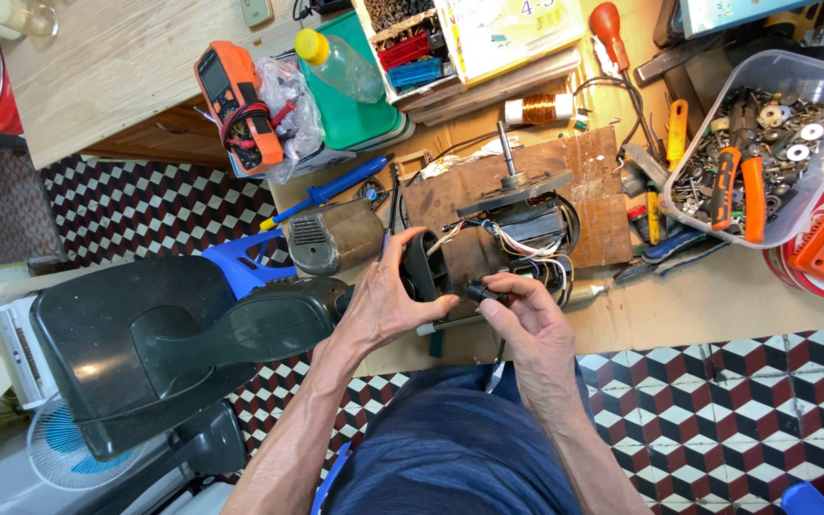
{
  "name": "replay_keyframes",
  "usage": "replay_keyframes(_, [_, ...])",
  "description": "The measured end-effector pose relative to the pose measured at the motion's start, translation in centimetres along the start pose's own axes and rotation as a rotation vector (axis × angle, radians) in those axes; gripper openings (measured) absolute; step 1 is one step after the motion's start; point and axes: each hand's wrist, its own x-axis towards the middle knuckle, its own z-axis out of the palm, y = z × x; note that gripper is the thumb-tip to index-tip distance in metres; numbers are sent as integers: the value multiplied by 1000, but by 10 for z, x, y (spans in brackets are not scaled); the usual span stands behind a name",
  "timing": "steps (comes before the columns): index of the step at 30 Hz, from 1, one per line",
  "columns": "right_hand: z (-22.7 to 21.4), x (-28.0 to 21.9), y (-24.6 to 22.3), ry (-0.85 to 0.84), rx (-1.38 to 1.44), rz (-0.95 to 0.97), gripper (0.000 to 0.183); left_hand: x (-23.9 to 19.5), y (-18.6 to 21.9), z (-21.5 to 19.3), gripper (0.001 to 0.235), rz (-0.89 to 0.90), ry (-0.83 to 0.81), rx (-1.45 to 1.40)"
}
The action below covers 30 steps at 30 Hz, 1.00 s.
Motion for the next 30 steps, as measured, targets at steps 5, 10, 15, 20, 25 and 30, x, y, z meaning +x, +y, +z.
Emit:
replay_keyframes(5, [6,-1,4,-14,-37,-8,22,8,-1,-3,105,-1,16,-15])
replay_keyframes(10, [10,1,0,-47,-50,-12,22,12,-2,-9,103,42,53,13])
replay_keyframes(15, [11,2,-1,-52,-43,-12,23,14,1,-14,106,-10,36,17])
replay_keyframes(20, [10,2,1,-73,-99,-69,22,13,4,-15,105,-43,22,9])
replay_keyframes(25, [12,2,4,-127,-118,-168,25,13,2,-14,104,-3,36,14])
replay_keyframes(30, [14,-2,0,-140,-211,-255,25,12,-1,-10,104,45,38,25])
